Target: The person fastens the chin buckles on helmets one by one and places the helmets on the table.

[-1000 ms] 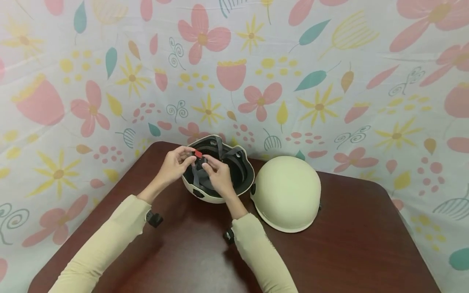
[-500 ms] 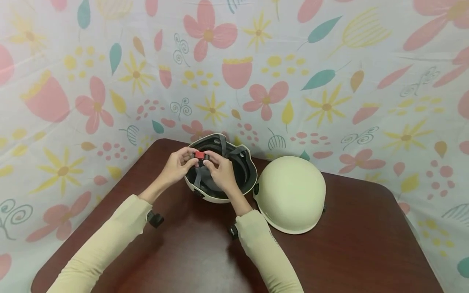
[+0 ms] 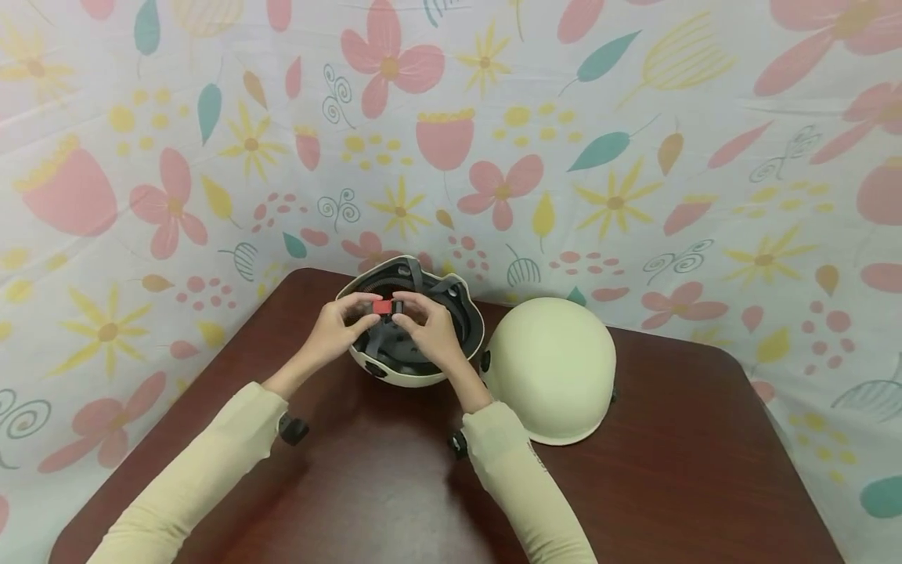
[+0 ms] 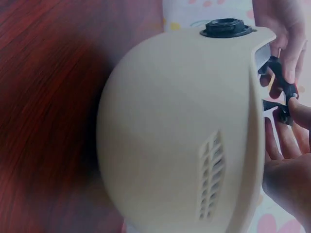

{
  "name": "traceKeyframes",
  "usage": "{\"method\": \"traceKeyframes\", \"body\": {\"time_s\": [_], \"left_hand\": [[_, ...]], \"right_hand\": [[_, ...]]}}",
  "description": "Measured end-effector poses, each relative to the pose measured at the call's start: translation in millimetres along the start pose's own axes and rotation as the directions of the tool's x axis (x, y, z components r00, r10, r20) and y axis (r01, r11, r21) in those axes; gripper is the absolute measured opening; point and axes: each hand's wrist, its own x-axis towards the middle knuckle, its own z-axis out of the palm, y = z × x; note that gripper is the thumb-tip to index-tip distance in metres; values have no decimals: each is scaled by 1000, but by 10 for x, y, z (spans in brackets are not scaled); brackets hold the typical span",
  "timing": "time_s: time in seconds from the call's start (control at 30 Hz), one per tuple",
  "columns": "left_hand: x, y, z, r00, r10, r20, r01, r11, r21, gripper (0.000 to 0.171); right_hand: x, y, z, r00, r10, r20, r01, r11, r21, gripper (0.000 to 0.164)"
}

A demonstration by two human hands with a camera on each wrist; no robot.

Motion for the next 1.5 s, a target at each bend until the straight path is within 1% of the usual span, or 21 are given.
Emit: {"method": "traceKeyframes", "body": {"time_s": [0.1,0.33,0.43,0.53,0.63,0.73,0.8,0.87,0.93,1.0,1.07,1.13,1.3,1.4,1.5], "left_hand": [[-7,-19,17,999,32,6,-33,998,58,29],[-37,-101,21,995,103,15,-104,986,133,30],[-70,-143,-2,991,130,-17,-126,979,158,28],[-111,-172,-39,986,149,-69,-135,975,175,22],[-158,-197,-81,980,164,-117,-140,971,193,16],[-214,-220,-116,976,164,-143,-136,972,189,16],[-248,-247,-134,976,153,-154,-124,975,182,19],[-285,-283,-159,979,129,-160,-102,981,165,22],[-325,-324,-192,983,91,-162,-67,987,147,26],[-361,-370,-221,986,52,-158,-31,991,134,30],[-394,-399,-242,989,18,-144,-1,993,117,34],[-418,-414,-248,992,-8,-122,21,994,108,39],[-453,-424,-239,995,-79,-55,84,992,90,49],[-470,-447,-234,992,-123,-24,124,990,66,51],[-473,-471,-238,989,-149,-10,150,988,33,52]], "right_hand": [[-59,-72,-41,1000,3,7,-3,1000,-20,37],[-51,320,-78,1000,23,-18,-23,1000,-8,37],[-66,365,-134,999,28,-46,-29,999,-19,34],[-68,394,-208,996,23,-84,-26,999,-40,33],[-56,426,-294,990,2,-139,-12,997,-74,31],[-34,467,-388,978,-24,-209,-2,993,-121,28],[-25,487,-451,963,-23,-267,-24,985,-173,27],[-25,511,-511,951,-11,-310,-60,974,-220,27],[-34,521,-559,940,11,-340,-101,964,-247,28],[-35,557,-598,935,17,-354,-116,958,-262,27],[-34,583,-624,934,18,-358,-119,958,-260,27],[-31,611,-642,938,20,-347,-120,955,-270,27],[-59,645,-650,954,111,-278,-194,937,-290,36],[-96,672,-646,951,172,-255,-246,924,-293,39],[-122,697,-644,946,205,-253,-276,916,-290,39]]}}
